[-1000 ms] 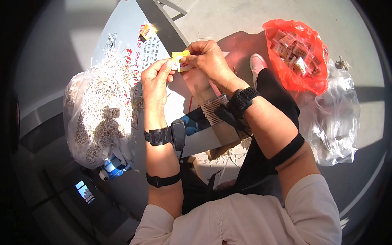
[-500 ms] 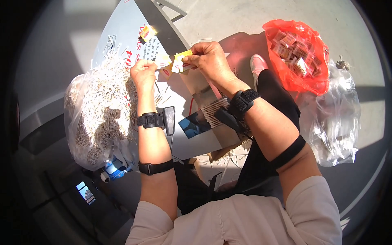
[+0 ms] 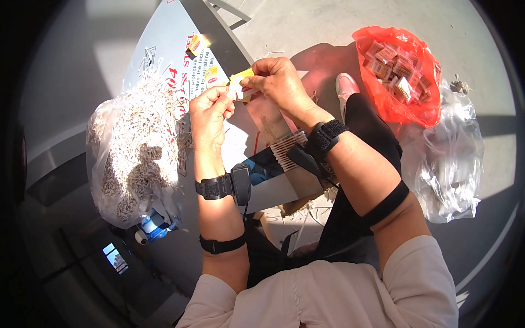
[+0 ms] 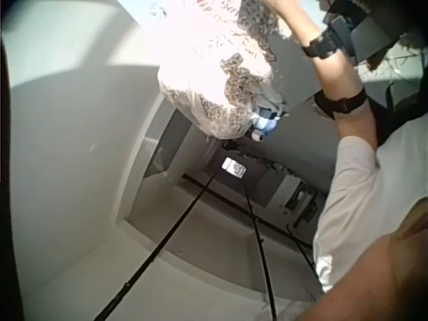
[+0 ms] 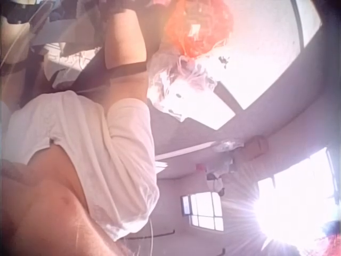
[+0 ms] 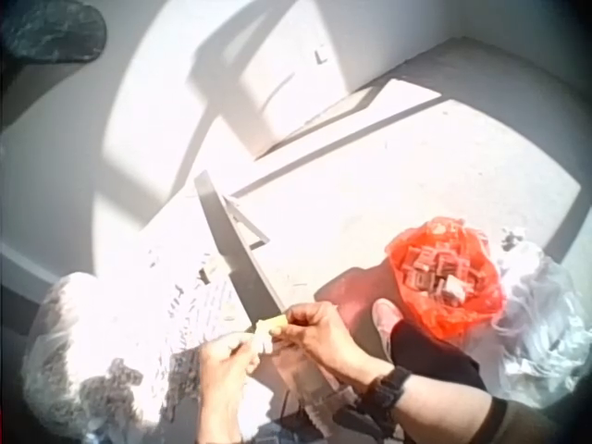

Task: Sorting and aligning thin wooden sticks into a container or bundle on a table.

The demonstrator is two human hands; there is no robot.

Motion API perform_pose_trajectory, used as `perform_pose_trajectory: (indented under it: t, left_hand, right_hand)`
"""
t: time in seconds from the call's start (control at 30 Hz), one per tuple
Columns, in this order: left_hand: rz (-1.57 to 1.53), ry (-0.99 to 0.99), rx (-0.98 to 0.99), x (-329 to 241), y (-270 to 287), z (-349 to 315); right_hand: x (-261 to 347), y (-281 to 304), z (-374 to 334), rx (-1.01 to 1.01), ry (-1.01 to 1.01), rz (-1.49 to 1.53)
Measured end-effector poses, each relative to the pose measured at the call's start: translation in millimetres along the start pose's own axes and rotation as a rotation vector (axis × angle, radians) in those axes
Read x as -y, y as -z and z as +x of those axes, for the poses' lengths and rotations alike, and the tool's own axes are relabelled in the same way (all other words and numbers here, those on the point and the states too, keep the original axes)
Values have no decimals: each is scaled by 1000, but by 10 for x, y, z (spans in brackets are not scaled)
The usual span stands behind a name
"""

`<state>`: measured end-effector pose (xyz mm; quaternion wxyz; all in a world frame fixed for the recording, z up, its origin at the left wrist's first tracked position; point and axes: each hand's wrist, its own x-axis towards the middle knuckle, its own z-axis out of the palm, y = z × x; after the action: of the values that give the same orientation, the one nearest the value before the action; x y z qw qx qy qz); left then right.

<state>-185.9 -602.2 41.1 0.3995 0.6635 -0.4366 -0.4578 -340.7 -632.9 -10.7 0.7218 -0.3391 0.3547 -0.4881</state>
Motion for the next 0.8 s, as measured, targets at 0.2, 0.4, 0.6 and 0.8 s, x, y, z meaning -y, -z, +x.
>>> perform_pose_trajectory:
  t: [0.2,0.4,0.6,0.8]
  left_hand:
    - [-182,-8,-47,-4,36,26]
    - [-102,65,-160,-53,22,100]
    - [906,-336,-320,174,84,241]
    - [485,-341,-434,307,566,-52]
  right_hand:
    - [51,-34,-19,3,8,-107]
    - [9,62,3,-122,-24,-80]
    - [-27,80,34,-90,-27,-61]
    - [15,26,2,-11,-54,-70]
